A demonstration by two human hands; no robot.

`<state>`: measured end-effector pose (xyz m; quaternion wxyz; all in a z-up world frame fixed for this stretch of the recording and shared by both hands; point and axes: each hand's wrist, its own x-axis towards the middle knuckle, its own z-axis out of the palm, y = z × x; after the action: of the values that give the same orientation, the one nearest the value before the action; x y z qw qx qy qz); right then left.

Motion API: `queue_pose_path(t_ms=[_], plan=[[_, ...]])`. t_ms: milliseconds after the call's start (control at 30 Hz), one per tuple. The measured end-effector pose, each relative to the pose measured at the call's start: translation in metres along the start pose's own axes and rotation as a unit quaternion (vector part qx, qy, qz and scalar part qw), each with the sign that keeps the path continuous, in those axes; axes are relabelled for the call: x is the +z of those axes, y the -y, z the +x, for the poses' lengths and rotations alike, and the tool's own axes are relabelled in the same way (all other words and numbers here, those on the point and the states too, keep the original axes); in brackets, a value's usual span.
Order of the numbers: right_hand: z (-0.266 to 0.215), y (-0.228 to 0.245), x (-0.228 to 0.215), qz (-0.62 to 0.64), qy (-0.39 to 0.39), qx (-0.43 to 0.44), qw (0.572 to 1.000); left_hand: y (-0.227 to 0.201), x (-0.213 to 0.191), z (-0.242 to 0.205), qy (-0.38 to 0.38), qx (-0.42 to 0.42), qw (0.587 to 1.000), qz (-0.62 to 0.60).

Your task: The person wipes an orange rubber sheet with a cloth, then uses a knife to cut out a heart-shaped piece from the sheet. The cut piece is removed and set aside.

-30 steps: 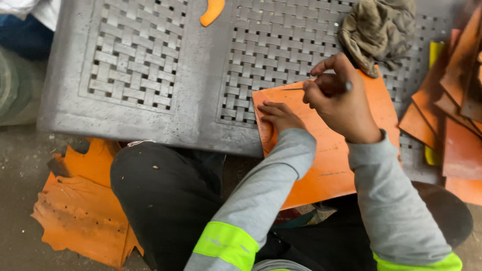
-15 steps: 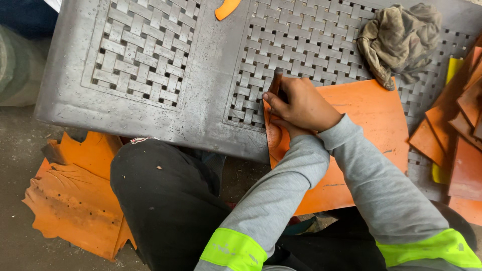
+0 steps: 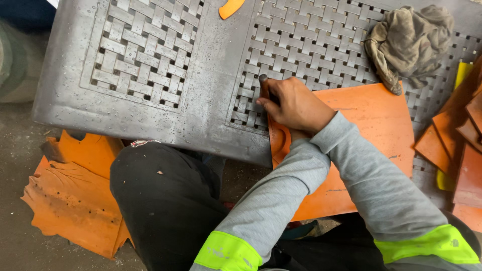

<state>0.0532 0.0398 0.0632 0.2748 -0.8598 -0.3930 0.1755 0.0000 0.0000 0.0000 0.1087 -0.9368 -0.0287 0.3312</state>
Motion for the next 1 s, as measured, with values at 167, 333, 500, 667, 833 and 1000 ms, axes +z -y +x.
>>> queue_pose_path(t_ms=[167,333,500,667,833,1000], plan=[[0.015,-0.003,-0.003,0.007,-0.027,-0.007,1.0,0.008,0.005,-0.002,0.007,0.009,1.0,-0.008],[0.016,-0.024,-0.029,0.041,-0.123,-0.022,0.991,0.011,0.001,-0.002,0.004,0.019,1.0,-0.016],[0.007,-0.042,-0.021,0.139,-0.107,0.082,0.981,0.009,0.002,-0.001,-0.008,0.012,1.0,-0.003],[0.012,-0.048,-0.009,0.126,-0.081,0.114,0.982,0.013,0.004,-0.003,0.002,0.025,1.0,0.014],[0.015,-0.047,-0.011,0.088,-0.074,0.121,0.986,0.015,0.001,-0.003,0.002,0.022,1.0,0.011],[0.017,-0.046,-0.013,0.076,-0.067,0.096,0.99,0.018,0.001,-0.004,0.009,0.04,0.999,0.013]])
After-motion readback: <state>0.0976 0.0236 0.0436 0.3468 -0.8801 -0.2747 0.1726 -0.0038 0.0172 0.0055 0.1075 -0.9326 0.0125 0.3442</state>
